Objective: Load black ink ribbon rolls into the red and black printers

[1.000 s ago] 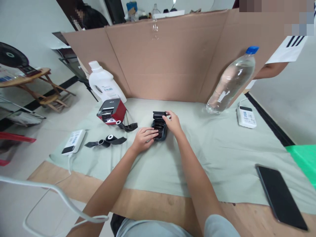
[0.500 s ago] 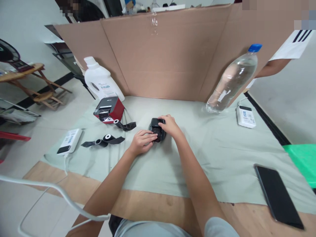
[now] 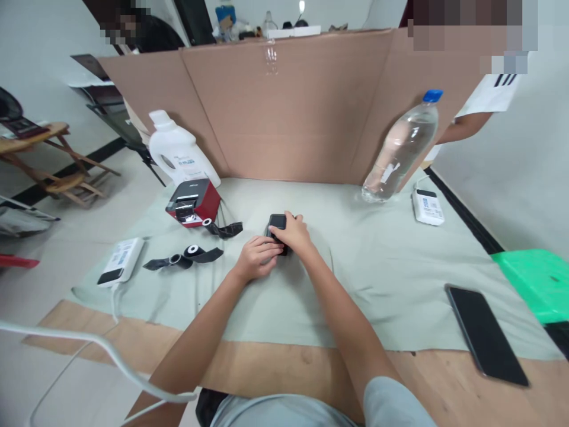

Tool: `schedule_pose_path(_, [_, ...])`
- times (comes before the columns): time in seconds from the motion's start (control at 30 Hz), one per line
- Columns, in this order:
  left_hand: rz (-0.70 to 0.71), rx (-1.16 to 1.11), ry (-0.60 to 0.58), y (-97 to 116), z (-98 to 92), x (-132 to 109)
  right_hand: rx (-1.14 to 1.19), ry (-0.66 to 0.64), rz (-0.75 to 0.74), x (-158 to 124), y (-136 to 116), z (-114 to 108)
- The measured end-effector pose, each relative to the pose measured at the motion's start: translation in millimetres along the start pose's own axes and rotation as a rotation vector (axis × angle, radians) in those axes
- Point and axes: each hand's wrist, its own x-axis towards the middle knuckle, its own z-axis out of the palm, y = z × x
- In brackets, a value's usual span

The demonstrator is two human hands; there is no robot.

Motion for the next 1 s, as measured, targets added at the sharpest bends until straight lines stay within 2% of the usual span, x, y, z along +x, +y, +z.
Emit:
schedule_pose_path(0.2, [0.015,0.036,0.042,12,0.0,1,-0.224,0.064,0.093,-16,-40,16])
schedule_pose_path(0.3, [-0.016,0.079,0.032,15,2.8,-1,-0.206,0.096,0.025,-22,-35,10])
schedule_pose_path(0.4, [-0.108,0.081,-0.08,11,8.8,-3,-0.135,0.176,-0.038,-22,4,-18])
schedule_pose_path(0.5, [-0.263,0.075,-0.238,5,18.6,-7,-0.086,0.309,-0.018,-13,72,-62])
schedule_pose_path(0.6, [-0.377,0.091,-0.37,1,28.4,-12,-0.152,0.472,0.088,-4,141,-106])
schedule_pose_path(0.7, [-0.431,0.082,-0.451,-1,33.1,-16,-0.24,0.52,0.208,2,190,-135])
schedule_pose_path(0.77, [-0.443,0.065,-0.465,0,33.0,-16,-0.261,0.505,0.248,6,209,-145])
schedule_pose_path(0.83, [-0.44,0.046,-0.443,2,31.0,-15,-0.255,0.482,0.277,9,218,-149])
schedule_pose_path(0.93, [-0.424,0.035,-0.32,2,21.8,-8,-0.314,0.511,0.286,7,210,-144])
schedule_pose_path(1.0, [-0.42,0.088,-0.19,-4,7.6,-2,-0.414,0.601,0.181,-2,195,-127])
